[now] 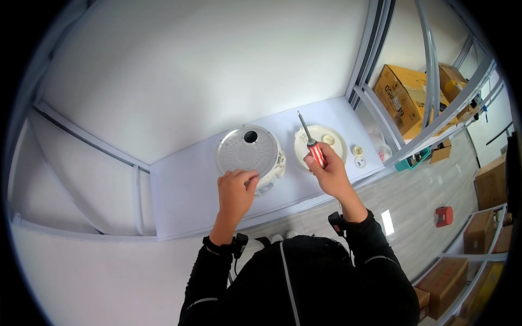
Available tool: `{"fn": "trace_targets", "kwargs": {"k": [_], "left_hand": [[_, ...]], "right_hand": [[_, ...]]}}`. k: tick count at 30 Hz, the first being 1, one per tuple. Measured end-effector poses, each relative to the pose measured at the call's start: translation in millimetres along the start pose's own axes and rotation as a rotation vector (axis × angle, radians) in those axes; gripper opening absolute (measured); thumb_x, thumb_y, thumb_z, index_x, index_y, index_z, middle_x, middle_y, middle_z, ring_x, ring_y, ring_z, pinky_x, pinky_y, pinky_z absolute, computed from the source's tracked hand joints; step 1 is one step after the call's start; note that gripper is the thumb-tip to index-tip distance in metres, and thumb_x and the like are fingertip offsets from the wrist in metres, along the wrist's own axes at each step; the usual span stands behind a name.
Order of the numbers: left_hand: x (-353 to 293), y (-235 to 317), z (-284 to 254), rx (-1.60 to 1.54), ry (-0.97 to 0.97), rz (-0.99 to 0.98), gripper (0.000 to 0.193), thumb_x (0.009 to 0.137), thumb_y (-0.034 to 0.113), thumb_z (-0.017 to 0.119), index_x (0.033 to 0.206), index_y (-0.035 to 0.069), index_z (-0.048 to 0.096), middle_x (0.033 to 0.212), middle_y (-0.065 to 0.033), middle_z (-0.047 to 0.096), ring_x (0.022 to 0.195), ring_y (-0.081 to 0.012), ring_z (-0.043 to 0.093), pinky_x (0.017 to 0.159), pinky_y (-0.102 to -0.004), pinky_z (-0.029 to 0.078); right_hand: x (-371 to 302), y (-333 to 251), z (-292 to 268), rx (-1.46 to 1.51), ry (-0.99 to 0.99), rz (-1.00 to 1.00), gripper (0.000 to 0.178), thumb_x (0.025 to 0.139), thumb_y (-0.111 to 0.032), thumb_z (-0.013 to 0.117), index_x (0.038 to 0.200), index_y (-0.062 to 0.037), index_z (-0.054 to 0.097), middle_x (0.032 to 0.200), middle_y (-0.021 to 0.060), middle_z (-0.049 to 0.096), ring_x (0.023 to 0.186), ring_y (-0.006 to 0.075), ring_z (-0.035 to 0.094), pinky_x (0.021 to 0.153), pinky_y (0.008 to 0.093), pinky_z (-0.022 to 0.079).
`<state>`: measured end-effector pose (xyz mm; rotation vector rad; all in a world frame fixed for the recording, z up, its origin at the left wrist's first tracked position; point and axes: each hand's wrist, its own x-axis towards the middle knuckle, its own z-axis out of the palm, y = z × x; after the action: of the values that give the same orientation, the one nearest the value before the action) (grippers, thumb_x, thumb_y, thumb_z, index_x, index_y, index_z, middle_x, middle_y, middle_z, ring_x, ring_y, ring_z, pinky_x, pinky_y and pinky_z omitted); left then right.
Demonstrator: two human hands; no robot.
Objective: The person uses a screwdriver to tighten screws on a circular white plastic light fixture cover. They then attach a white plastic mounting bracket to the cover and secure it with additional screws. The person handles the fixture parts and screwdriver throughout the process.
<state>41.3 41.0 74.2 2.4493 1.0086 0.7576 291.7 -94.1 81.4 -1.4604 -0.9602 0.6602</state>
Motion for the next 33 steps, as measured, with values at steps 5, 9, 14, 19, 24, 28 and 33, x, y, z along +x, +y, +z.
{"fn": "trace_targets", "kwargs": {"k": [5,9,14,19,24,28,33], "left_hand": [[3,-1,-2,0.008,-0.014,0.024,0.014,0.092,0.021,0.079,0.102,0.012,0.084,0.096,-0.0042,0.077,0.093,-0.0266,0.066,0.090,-0.0430,0.044],[5,1,-5,-0.001,-0.046,0.005,0.012,0.091,0.020,0.079,0.100,0.012,0.083,0.096,-0.0042,0.077,0.095,-0.0275,0.067,0.091,-0.0436,0.044],[7,3,-7,-0.026,-0.056,-0.010,0.010,0.091,0.018,0.080,0.097,0.011,0.082,0.096,-0.0042,0.077,0.096,-0.0277,0.066,0.093,-0.0433,0.043],[9,3,-8,-0.017,-0.060,0.003,0.009,0.090,0.017,0.081,0.095,0.010,0.081,0.095,-0.0051,0.078,0.094,-0.0272,0.067,0.093,-0.0433,0.043],[9,3,-7,-0.091,-0.081,-0.032,0.010,0.089,0.016,0.081,0.097,0.010,0.080,0.090,-0.0063,0.079,0.085,-0.0248,0.068,0.094,-0.0412,0.043],[10,4,-8,-0.103,-0.077,-0.027,0.015,0.089,0.014,0.081,0.103,0.010,0.079,0.091,-0.0057,0.079,0.084,-0.0235,0.069,0.094,-0.0392,0.045],[8,-1,-8,-0.098,0.034,0.096,0.026,0.091,0.012,0.078,0.117,0.009,0.075,0.098,-0.0062,0.079,0.089,-0.0245,0.071,0.095,-0.0398,0.047]], "right_hand": [[-2,5,2,0.007,-0.014,-0.007,0.042,0.104,-0.025,0.073,0.135,0.0008,0.061,0.101,0.0034,0.069,0.092,0.0099,0.060,0.083,0.0281,0.051],[-3,4,2,0.005,-0.021,0.001,0.042,0.104,-0.026,0.074,0.134,0.0004,0.062,0.099,0.0033,0.069,0.090,0.0103,0.060,0.082,0.0285,0.051],[-3,4,1,-0.013,-0.009,-0.007,0.042,0.104,-0.026,0.074,0.135,-0.0004,0.062,0.098,0.0035,0.070,0.090,0.0105,0.061,0.083,0.0288,0.052],[-2,5,2,-0.005,-0.006,-0.013,0.042,0.104,-0.026,0.074,0.135,-0.0006,0.062,0.100,0.0046,0.071,0.090,0.0113,0.061,0.083,0.0292,0.052],[-2,1,0,-0.035,-0.005,-0.024,0.041,0.104,-0.025,0.074,0.134,-0.0009,0.063,0.101,0.0053,0.071,0.091,0.0119,0.062,0.084,0.0297,0.052],[-1,2,-1,-0.030,-0.005,-0.043,0.038,0.103,-0.024,0.074,0.132,-0.0015,0.064,0.101,0.0054,0.071,0.091,0.0127,0.063,0.085,0.0297,0.053],[-5,-18,-3,-0.061,-0.119,-0.051,0.037,0.101,-0.013,0.075,0.134,-0.0027,0.059,0.104,-0.0012,0.064,0.084,0.0054,0.055,0.074,0.0242,0.047]]}}
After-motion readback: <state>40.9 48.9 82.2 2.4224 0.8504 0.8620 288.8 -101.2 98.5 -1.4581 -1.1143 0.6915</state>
